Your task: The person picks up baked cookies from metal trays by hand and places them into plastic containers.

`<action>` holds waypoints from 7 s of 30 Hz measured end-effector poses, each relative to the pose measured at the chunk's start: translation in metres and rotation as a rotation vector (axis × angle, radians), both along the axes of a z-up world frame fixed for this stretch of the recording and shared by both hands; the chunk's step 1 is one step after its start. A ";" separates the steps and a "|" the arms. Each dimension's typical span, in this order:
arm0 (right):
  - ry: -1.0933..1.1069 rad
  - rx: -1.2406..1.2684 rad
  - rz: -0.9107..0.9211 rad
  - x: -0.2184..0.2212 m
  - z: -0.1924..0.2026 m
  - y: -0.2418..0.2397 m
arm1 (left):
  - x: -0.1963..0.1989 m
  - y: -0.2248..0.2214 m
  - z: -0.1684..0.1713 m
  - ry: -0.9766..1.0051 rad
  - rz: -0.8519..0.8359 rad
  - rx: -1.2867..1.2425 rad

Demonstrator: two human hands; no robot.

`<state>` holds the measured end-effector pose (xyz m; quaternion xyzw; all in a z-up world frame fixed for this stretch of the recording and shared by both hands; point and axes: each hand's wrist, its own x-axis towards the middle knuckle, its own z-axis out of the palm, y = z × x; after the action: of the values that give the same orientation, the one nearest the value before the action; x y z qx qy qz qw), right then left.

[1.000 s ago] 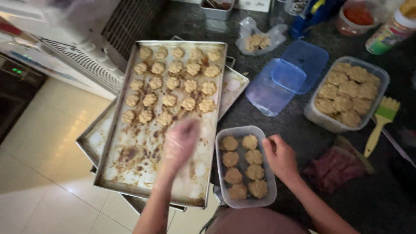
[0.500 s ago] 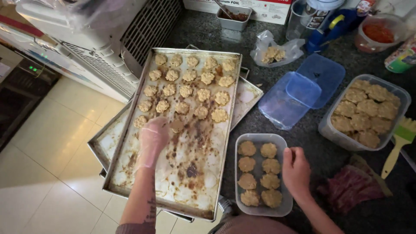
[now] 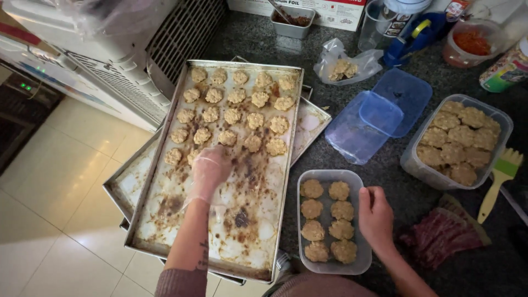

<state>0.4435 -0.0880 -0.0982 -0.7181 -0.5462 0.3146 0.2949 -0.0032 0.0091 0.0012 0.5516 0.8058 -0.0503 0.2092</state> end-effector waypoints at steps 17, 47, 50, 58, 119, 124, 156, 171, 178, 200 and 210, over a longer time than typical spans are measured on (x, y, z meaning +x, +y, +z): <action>-0.014 0.054 -0.081 -0.009 0.005 0.001 | 0.003 -0.042 -0.015 -0.146 0.106 0.179; 0.076 -0.015 -0.102 -0.015 0.016 0.000 | 0.233 -0.140 -0.086 -0.085 -1.102 -0.051; 0.077 -0.017 -0.097 -0.017 0.022 0.000 | 0.227 -0.148 -0.074 -0.086 -1.068 0.092; 0.061 0.000 -0.094 -0.015 0.019 0.001 | 0.200 -0.132 -0.033 -0.066 -1.083 0.093; 0.143 -0.015 -0.162 0.002 -0.035 0.003 | -0.036 -0.049 0.043 -0.122 0.125 0.125; 0.444 -0.160 -0.196 0.007 -0.019 0.014 | 0.087 -0.086 0.102 -0.735 0.005 0.438; 0.302 -0.099 -0.079 0.012 -0.024 0.008 | 0.103 -0.078 0.005 -0.484 -0.138 0.854; 0.252 -0.202 -0.179 0.015 -0.014 0.004 | -0.118 -0.028 0.033 0.028 0.340 0.078; 0.184 -0.271 -0.173 0.007 0.010 0.003 | -0.144 -0.007 -0.015 0.016 0.255 0.203; 0.297 -0.143 -0.162 0.014 -0.018 -0.002 | -0.054 -0.045 0.061 -0.267 0.170 0.235; 0.278 -0.117 -0.144 0.000 0.009 0.001 | 0.173 -0.094 0.108 -0.754 -0.620 0.045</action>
<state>0.4433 -0.0867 -0.0888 -0.7211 -0.4280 0.4201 0.3469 0.1697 -0.0844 0.1091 0.7498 0.4726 0.1106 0.4497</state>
